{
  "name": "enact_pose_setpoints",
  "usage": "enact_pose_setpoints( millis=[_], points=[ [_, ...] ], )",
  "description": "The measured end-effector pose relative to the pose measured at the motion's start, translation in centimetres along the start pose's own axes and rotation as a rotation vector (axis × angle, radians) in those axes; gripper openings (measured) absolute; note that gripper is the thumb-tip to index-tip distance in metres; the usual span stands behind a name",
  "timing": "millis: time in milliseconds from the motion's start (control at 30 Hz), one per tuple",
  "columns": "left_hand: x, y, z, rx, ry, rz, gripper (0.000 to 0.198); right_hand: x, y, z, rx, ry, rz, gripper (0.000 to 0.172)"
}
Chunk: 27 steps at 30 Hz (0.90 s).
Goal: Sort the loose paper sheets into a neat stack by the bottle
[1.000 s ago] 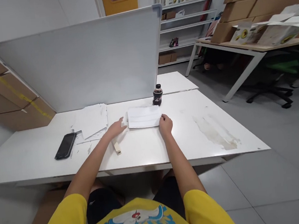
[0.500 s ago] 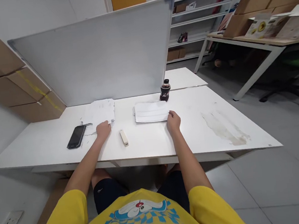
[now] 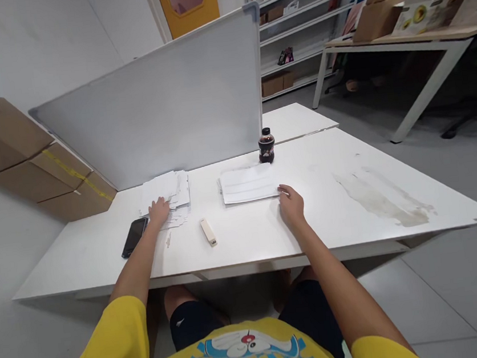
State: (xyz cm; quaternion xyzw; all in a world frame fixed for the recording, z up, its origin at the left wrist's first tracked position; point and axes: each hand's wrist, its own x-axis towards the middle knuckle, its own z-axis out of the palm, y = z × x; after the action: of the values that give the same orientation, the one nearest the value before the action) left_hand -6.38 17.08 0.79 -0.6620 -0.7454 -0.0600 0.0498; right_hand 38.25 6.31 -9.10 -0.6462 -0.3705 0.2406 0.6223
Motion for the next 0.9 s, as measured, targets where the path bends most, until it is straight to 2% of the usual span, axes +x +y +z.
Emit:
enact_pose_setpoints(
  millis=[100,267,467,700,900],
  points=[
    [1.7,-0.7,-0.4,-0.057,-0.013,-0.133,0.051,0.0,-0.7,0.0,0.025,0.012,0.076,0.049],
    [3.6,-1.8,-1.0,-0.127,-0.011,-0.294,0.049,-0.1,-1.4,0.2,0.012,0.011,0.101,0.048],
    [3.2,-1.1,-0.1,-0.128,0.049,-0.256,0.049,0.1,-1.1,0.3,-0.043,0.006,0.066,0.044],
    [3.6,-0.4,0.5,-0.102,0.069,-0.255,0.065,0.2,-1.2,0.3,-0.062,0.005,0.06,0.041],
    [4.2,-1.0,0.1,-0.066,0.058,-0.27,0.057,0.4,-0.8,0.4,-0.073,-0.009,0.046,0.04]
  ],
)
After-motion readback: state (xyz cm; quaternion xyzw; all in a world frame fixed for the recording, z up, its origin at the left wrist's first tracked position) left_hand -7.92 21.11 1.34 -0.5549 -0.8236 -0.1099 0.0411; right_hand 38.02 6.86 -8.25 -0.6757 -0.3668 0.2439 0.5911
